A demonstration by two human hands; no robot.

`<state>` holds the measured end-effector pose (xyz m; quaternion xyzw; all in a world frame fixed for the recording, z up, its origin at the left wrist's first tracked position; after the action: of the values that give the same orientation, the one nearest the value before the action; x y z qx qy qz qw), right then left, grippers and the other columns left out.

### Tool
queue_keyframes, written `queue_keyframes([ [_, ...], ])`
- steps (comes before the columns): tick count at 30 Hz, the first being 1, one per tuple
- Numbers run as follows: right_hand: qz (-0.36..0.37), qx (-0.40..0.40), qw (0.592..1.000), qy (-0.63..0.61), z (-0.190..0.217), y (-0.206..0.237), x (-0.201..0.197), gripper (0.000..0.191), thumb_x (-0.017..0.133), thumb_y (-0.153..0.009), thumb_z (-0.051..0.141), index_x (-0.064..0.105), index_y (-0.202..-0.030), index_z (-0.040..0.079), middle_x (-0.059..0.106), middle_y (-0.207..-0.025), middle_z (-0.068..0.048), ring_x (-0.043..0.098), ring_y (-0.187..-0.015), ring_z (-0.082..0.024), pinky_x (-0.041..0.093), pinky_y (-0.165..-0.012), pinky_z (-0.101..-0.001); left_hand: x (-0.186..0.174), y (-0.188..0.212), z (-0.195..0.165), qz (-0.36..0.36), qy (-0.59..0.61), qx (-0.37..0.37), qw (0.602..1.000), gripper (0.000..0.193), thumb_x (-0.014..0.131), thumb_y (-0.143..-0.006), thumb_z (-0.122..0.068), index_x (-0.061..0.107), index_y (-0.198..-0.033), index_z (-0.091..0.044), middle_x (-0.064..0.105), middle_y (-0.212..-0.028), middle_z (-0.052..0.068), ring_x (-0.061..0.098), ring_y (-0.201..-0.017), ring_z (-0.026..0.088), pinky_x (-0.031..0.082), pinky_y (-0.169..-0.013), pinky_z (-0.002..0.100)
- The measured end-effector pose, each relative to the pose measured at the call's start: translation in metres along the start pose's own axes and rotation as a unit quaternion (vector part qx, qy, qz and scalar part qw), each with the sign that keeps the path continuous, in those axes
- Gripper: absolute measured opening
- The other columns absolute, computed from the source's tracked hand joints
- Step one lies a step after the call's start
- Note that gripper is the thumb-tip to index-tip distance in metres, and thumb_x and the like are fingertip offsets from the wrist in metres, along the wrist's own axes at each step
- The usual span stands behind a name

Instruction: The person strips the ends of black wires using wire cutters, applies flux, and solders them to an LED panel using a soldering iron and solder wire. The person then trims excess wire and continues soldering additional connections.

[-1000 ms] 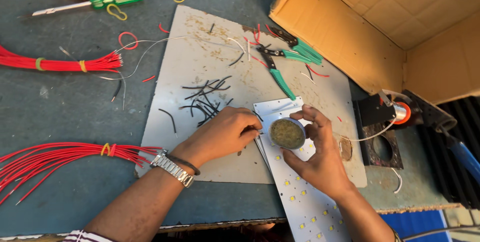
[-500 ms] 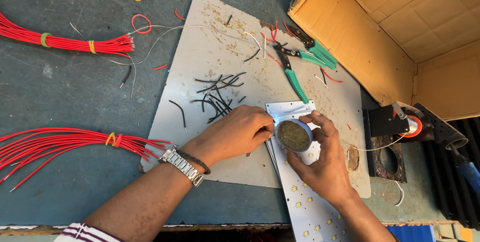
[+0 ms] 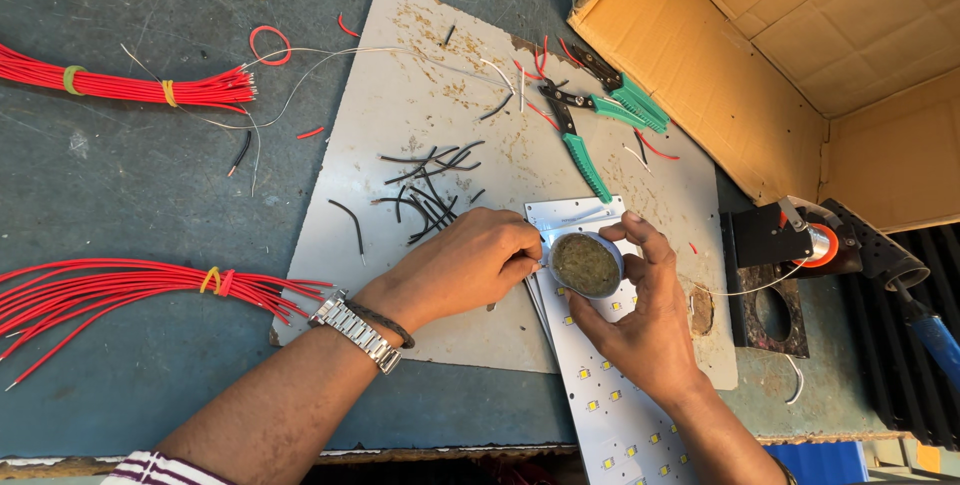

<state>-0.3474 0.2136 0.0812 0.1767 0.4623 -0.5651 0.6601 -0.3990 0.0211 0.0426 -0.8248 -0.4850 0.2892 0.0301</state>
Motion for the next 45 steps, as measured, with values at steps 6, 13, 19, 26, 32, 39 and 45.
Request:
queue_keyframes([
  [6, -0.003, 0.0, 1.0, -0.013, -0.0004, 0.0006, -0.0004, 0.097, 0.083, -0.073, -0.003, 0.025, -0.149, 0.009, 0.051, -0.134, -0.015, 0.072, -0.101, -0.024, 0.06, -0.084, -0.0342, 0.0, -0.0008, -0.0008, -0.005, -0.008, 0.004, 1.0, 0.011, 0.07, -0.088, -0.011, 0.071, -0.087, 0.0, 0.073, -0.089, 0.015, 0.071, -0.081, 0.034, 0.053, -0.072, 0.045],
  [13, -0.001, 0.001, 1.0, 0.0, 0.0002, 0.0005, -0.0008, 0.094, 0.083, -0.073, -0.003, 0.026, -0.147, 0.008, 0.052, -0.133, -0.014, 0.072, -0.099, -0.023, 0.059, -0.085, -0.0351, -0.0014, -0.0014, -0.0029, -0.003, -0.009, -0.004, 1.0, 0.012, 0.07, -0.088, -0.012, 0.071, -0.088, 0.0, 0.073, -0.088, 0.015, 0.071, -0.08, 0.034, 0.053, -0.071, 0.046],
  [19, -0.005, 0.002, 1.0, 0.014, 0.0011, 0.0009, -0.0013, 0.095, 0.083, -0.073, -0.002, 0.026, -0.147, 0.009, 0.053, -0.132, -0.015, 0.072, -0.097, -0.024, 0.059, -0.083, -0.0358, -0.0013, -0.001, -0.0045, -0.004, -0.006, -0.006, 1.0, 0.011, 0.069, -0.089, -0.012, 0.071, -0.088, 0.0, 0.072, -0.088, 0.015, 0.071, -0.079, 0.034, 0.053, -0.071, 0.045],
  [26, -0.01, -0.027, 0.999, 0.027, 0.0026, 0.0043, -0.0008, 0.097, 0.083, -0.073, -0.003, 0.025, -0.149, 0.011, 0.052, -0.133, -0.016, 0.071, -0.099, -0.024, 0.059, -0.083, -0.0351, 0.0022, -0.0002, -0.0024, -0.011, -0.013, 0.004, 1.0, 0.011, 0.07, -0.088, -0.011, 0.07, -0.087, 0.0, 0.072, -0.086, 0.015, 0.07, -0.081, 0.035, 0.053, -0.072, 0.046],
  [32, -0.01, -0.029, 0.999, 0.032, 0.0015, 0.0035, 0.0004, 0.096, 0.082, -0.073, -0.004, 0.026, -0.149, 0.011, 0.052, -0.133, -0.016, 0.07, -0.099, -0.025, 0.058, -0.084, -0.0355, 0.0026, 0.0001, -0.0008, -0.007, -0.015, 0.0, 1.0, 0.011, 0.069, -0.089, -0.012, 0.071, -0.087, -0.001, 0.072, -0.086, 0.015, 0.071, -0.081, 0.034, 0.053, -0.072, 0.046],
  [39, -0.012, -0.034, 0.999, 0.025, 0.0026, 0.0041, 0.0005, 0.095, 0.082, -0.073, -0.004, 0.026, -0.149, 0.011, 0.052, -0.132, -0.016, 0.07, -0.1, -0.025, 0.058, -0.085, -0.0355, 0.0028, -0.0005, -0.0015, -0.006, -0.016, -0.001, 1.0, 0.012, 0.069, -0.088, -0.012, 0.071, -0.088, -0.001, 0.072, -0.087, 0.015, 0.071, -0.081, 0.034, 0.053, -0.073, 0.046],
  [45, -0.017, -0.036, 0.999, 0.029, 0.0038, 0.0042, -0.0007, 0.096, 0.082, -0.073, -0.005, 0.026, -0.149, 0.011, 0.051, -0.133, -0.017, 0.071, -0.101, -0.025, 0.059, -0.083, -0.0351, 0.0028, -0.0006, -0.0017, -0.016, -0.017, 0.012, 1.0, 0.011, 0.069, -0.088, -0.012, 0.071, -0.088, -0.001, 0.072, -0.087, 0.015, 0.07, -0.083, 0.035, 0.053, -0.074, 0.046],
])
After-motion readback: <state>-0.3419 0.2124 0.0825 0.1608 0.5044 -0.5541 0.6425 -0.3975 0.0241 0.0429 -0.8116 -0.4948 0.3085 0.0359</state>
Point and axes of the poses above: each hand's wrist, its own y-axis away from the middle knuckle, its own x-axis out of the palm, z = x × y, the point moved 4 cm from there along -y, towards the middle knuckle
